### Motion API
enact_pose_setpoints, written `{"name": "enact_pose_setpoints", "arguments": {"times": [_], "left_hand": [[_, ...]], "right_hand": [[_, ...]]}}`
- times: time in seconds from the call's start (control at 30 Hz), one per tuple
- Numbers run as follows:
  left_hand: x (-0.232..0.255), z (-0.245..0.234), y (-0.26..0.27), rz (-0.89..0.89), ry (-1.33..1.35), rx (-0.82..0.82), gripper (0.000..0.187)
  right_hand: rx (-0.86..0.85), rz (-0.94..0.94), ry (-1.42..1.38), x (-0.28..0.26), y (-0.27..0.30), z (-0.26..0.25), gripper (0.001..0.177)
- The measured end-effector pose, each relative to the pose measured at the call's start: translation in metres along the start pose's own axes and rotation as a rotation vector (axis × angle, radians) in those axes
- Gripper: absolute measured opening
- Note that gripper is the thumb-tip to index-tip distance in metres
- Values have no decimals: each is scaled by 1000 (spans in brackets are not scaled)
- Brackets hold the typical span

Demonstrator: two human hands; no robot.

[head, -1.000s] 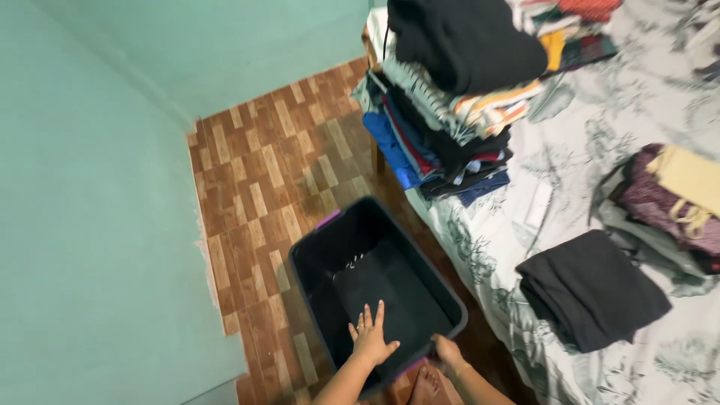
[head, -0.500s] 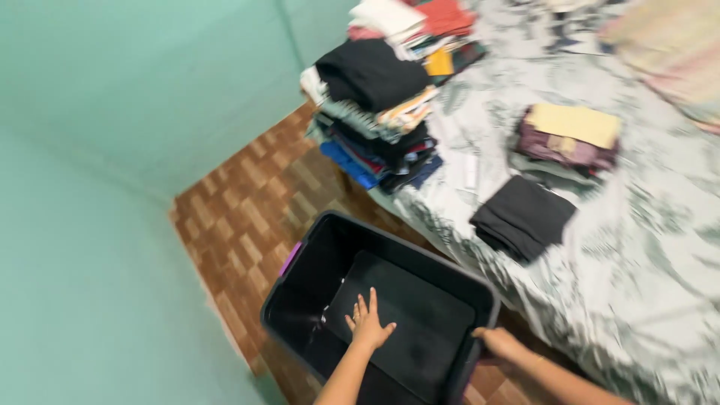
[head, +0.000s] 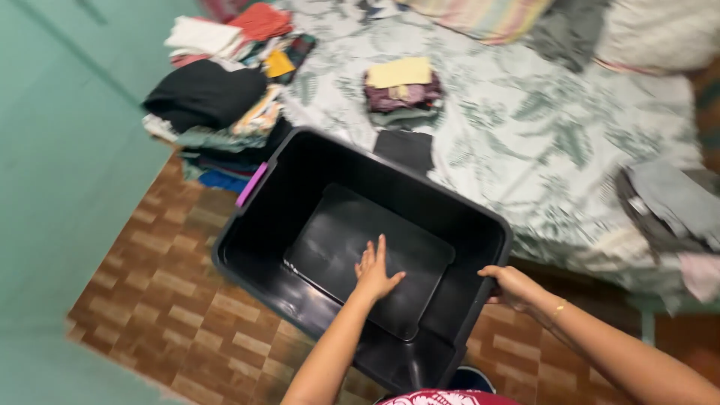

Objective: The person folds various clothing items on a bed and places them into a black storage bin. The person handles shirts, pants, and shorts, folding each item and stacking them in the bin.

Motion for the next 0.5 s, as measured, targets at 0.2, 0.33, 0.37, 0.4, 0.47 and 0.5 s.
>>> {"name": "enact_pose_setpoints", "arguments": {"times": [0.2,0.33,0.37,0.4,0.47,0.5], "left_hand": [[109,-10,-15,325,-62,-210,121],[170,-5,-18,458,-206,-311,118],[182,-3,-18,485,-228,-327,117],[193,0,-19,512,-251,-343,117],[214,7,-22,563,-320,-375,117],[224,12,-24,585,-351,-391,116]], "right_hand": [[74,-8,-370,63,23,-70,25],[156,-26,-611,86,19,-103,24],[163,-42,-649,89,17,-111,25],[171,-58,-687,89,14,-119,26],[186,-86,-774,88,9,-135,25],[196,-100,-823,85,6,-145,24]]}}
Point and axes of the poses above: each hand's wrist, its own y-axis away from the middle knuckle, its own z-axis out of the palm, x = y × z, the point moved 2 cm from there along -y, towards the middle knuckle, and after that the axes turned 11 degrees about x, right-handed, at the moved point
